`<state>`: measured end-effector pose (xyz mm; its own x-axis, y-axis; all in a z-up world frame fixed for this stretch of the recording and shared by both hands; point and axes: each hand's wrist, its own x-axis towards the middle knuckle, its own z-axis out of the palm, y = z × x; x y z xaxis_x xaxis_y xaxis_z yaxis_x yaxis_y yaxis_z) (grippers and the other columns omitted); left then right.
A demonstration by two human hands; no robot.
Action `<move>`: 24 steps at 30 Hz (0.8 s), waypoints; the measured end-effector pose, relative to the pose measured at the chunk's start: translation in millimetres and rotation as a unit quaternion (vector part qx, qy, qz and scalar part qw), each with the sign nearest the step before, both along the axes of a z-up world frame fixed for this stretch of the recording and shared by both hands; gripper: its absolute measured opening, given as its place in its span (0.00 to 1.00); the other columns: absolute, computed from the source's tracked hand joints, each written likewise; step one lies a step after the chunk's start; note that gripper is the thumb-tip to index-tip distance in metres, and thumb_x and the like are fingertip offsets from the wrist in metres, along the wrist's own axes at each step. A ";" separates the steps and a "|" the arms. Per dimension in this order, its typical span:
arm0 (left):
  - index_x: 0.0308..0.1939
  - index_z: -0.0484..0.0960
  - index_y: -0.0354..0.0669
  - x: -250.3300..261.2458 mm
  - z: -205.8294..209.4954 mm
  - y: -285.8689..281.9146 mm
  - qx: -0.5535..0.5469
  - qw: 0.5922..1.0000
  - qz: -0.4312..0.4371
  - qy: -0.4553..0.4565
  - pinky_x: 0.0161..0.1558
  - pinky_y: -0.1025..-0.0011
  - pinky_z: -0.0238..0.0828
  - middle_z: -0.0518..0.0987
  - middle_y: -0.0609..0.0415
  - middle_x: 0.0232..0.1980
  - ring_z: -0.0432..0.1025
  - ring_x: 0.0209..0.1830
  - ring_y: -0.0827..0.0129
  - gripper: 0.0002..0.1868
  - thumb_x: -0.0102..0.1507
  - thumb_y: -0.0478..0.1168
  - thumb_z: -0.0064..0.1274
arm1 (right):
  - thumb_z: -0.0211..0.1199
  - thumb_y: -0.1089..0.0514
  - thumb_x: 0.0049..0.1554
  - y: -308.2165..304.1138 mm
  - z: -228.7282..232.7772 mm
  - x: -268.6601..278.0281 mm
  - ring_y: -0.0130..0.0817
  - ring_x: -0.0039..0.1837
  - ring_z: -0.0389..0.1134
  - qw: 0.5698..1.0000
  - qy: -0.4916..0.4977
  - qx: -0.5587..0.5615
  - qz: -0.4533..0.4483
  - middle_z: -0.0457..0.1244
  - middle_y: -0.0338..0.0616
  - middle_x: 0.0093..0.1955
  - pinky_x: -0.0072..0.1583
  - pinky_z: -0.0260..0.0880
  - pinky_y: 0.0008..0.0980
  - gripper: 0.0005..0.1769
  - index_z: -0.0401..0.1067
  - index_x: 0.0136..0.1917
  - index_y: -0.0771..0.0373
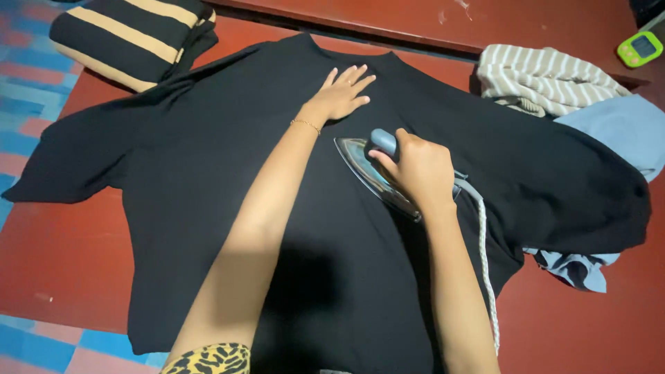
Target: Ironing a black long-sleeved shirt on a flat surface
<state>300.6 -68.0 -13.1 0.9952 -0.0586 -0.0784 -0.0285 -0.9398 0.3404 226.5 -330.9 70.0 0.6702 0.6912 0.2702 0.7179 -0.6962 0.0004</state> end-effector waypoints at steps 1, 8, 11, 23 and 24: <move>0.82 0.47 0.58 -1.5 8.8 0.8 -0.024 0.999 -0.021 0.009 0.78 0.51 0.20 0.37 0.56 0.85 0.30 0.84 0.62 0.30 0.75 0.53 0.27 | 0.65 0.30 0.61 0.9 -1.7 2.7 0.48 0.34 0.67 1.000 -0.013 0.012 0.004 0.65 0.41 0.33 0.34 0.62 0.43 0.30 0.64 0.39 0.57; 0.74 0.66 0.45 -78.3 42.7 2.8 -0.075 0.991 0.019 -0.111 0.76 0.48 0.34 0.54 0.43 0.80 0.44 0.81 0.51 0.25 0.74 0.48 0.37 | 0.65 0.30 0.60 -1.4 2.1 -0.8 0.49 0.35 0.69 1.000 -0.013 0.009 0.010 0.65 0.43 0.33 0.35 0.63 0.46 0.30 0.64 0.39 0.58; 0.70 0.70 0.49 -128.7 32.8 -11.5 0.010 0.983 0.034 -0.178 0.74 0.41 0.46 0.61 0.42 0.77 0.53 0.79 0.48 0.24 0.72 0.49 0.48 | 0.64 0.31 0.58 -2.1 7.7 -4.9 0.42 0.42 0.75 1.000 -0.011 -0.001 -0.001 0.70 0.40 0.37 0.42 0.72 0.38 0.28 0.75 0.53 0.57; 0.78 0.56 0.39 -217.4 6.9 -65.2 0.009 0.992 0.064 -0.106 0.78 0.43 0.32 0.52 0.36 0.81 0.44 0.82 0.45 0.41 0.68 0.58 0.47 | 0.62 0.26 0.56 2.8 5.9 -7.9 0.40 0.44 0.76 0.998 -0.037 -0.028 -0.051 0.71 0.37 0.38 0.44 0.73 0.38 0.29 0.75 0.51 0.53; 0.79 0.56 0.40 -217.0 5.8 -64.7 0.017 0.992 0.065 -0.107 0.78 0.44 0.32 0.52 0.37 0.82 0.44 0.83 0.46 0.41 0.68 0.59 0.46 | 0.64 0.26 0.54 4.6 6.1 -8.0 0.43 0.44 0.76 0.997 -0.038 -0.021 -0.062 0.70 0.40 0.38 0.44 0.73 0.40 0.30 0.76 0.50 0.53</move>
<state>83.5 -132.7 -7.3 0.9882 0.0711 0.1357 0.0261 -0.9511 0.3079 218.5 -326.3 76.1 0.7299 0.6163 0.2958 0.6233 -0.7777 0.0822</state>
